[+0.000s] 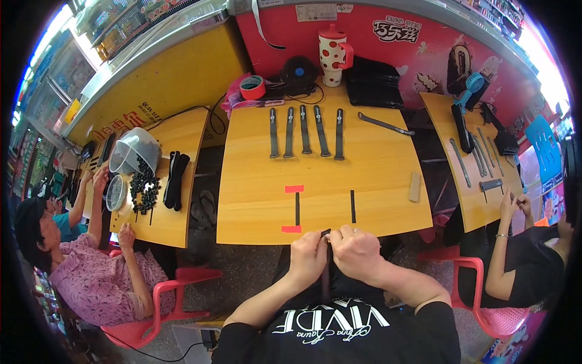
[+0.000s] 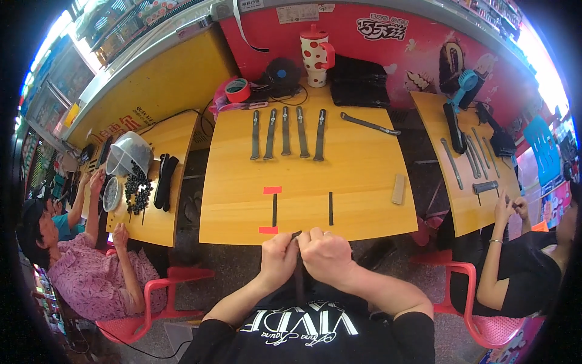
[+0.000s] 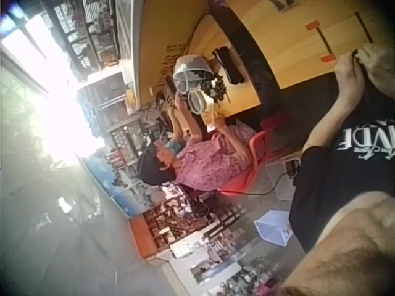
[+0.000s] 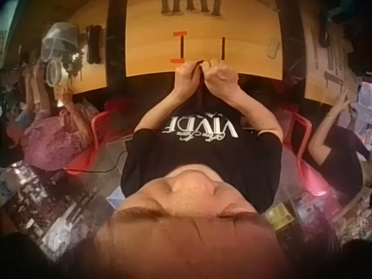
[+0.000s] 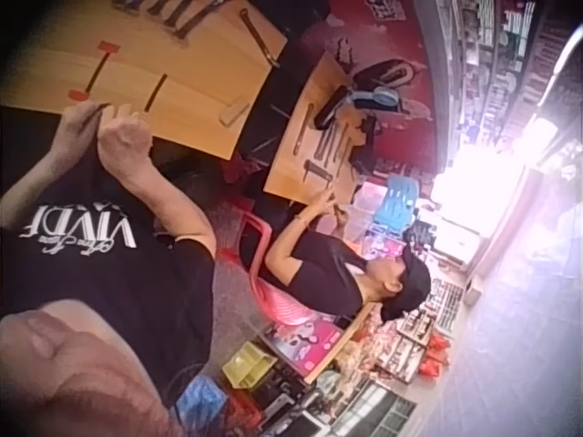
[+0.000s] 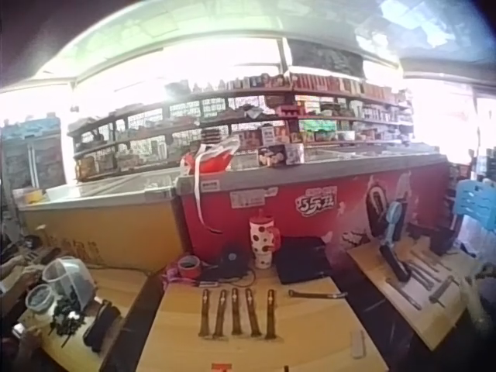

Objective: Manually assembling plastic or rubber straps by inserting fasteners/buckles into pre-cut slots.

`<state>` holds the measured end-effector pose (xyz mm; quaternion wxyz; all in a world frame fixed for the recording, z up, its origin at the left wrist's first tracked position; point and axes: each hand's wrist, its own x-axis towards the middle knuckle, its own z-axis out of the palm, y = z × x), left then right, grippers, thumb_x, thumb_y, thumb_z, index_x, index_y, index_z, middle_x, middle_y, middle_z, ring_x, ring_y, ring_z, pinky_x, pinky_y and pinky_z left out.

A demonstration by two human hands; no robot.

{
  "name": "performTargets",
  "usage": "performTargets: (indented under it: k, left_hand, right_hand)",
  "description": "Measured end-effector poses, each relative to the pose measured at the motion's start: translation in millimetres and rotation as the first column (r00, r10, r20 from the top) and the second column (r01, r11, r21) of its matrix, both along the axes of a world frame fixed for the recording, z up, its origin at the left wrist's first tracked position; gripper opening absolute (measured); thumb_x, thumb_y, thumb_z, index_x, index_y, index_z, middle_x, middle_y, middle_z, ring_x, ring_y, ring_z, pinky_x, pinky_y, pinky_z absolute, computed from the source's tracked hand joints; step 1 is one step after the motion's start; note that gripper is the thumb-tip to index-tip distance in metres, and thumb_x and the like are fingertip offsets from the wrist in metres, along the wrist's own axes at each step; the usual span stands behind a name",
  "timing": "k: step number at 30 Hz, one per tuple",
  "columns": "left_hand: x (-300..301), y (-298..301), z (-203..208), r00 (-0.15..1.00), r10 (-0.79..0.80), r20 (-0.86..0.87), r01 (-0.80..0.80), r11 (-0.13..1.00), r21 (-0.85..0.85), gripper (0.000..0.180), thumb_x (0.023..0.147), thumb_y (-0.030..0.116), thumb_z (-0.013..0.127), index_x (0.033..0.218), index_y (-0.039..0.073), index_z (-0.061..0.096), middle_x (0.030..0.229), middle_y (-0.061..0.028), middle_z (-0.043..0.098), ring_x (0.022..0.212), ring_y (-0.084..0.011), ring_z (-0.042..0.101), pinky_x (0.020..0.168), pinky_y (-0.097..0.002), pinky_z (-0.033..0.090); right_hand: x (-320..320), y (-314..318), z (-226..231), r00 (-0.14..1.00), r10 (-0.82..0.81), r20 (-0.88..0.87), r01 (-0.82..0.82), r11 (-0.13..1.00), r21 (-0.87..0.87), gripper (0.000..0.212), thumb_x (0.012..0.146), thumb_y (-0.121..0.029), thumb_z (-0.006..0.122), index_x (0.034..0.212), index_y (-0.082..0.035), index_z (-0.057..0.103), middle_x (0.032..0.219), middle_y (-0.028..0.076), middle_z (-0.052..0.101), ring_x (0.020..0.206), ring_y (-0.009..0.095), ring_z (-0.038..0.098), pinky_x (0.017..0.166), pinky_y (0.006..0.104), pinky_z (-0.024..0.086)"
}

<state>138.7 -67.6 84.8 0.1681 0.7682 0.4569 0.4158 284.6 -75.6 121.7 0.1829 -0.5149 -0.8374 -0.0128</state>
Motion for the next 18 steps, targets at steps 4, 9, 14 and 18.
performTargets:
  k: [4,9,14,18]
  left_hand:
    - [4,-4,-10,0.913,0.124,0.389,0.061,0.900,-0.431,0.012,0.088,0.002,0.059,0.079,-0.005,0.058,0.064,-0.0156,0.056,0.053,-0.0200,0.052,0.051,-0.0307,0.039]
    - [-7,-2,-5,0.905,-0.006,0.425,0.182,0.908,-0.376,0.017,0.088,0.002,0.060,0.074,-0.003,0.052,0.060,-0.0129,0.049,0.051,-0.0178,0.046,0.049,-0.0317,0.036]
    - [-25,9,14,0.918,-0.255,0.303,0.342,0.896,-0.282,0.017,0.083,0.000,0.063,0.072,-0.002,0.050,0.059,-0.0136,0.043,0.051,-0.0258,0.044,0.048,-0.0337,0.035]
    - [-29,9,23,0.913,-0.367,0.177,0.400,0.888,-0.226,0.012,0.081,-0.003,0.062,0.075,-0.001,0.052,0.062,-0.0146,0.046,0.055,-0.0295,0.049,0.049,-0.0353,0.038]
  right_hand:
    - [-10,-2,-13,0.992,-0.071,-0.109,0.077,0.996,0.048,0.014,0.080,-0.015,0.061,0.070,-0.008,0.056,0.065,0.010,0.057,0.054,0.025,0.060,0.046,0.0349,0.047]
    - [8,13,-7,0.936,0.035,-0.351,-0.085,0.988,-0.128,0.026,0.088,-0.024,0.062,0.070,-0.006,0.054,0.064,0.011,0.057,0.056,0.030,0.059,0.049,0.0393,0.046]
    - [19,13,9,0.920,0.148,-0.362,-0.235,0.949,-0.211,0.033,0.089,-0.030,0.062,0.069,-0.005,0.052,0.063,0.013,0.056,0.059,0.034,0.059,0.050,0.0422,0.046]
    - [21,13,8,0.925,0.183,-0.334,-0.268,0.936,-0.227,0.035,0.088,-0.031,0.064,0.069,-0.004,0.052,0.063,0.014,0.057,0.059,0.034,0.058,0.050,0.0420,0.045]
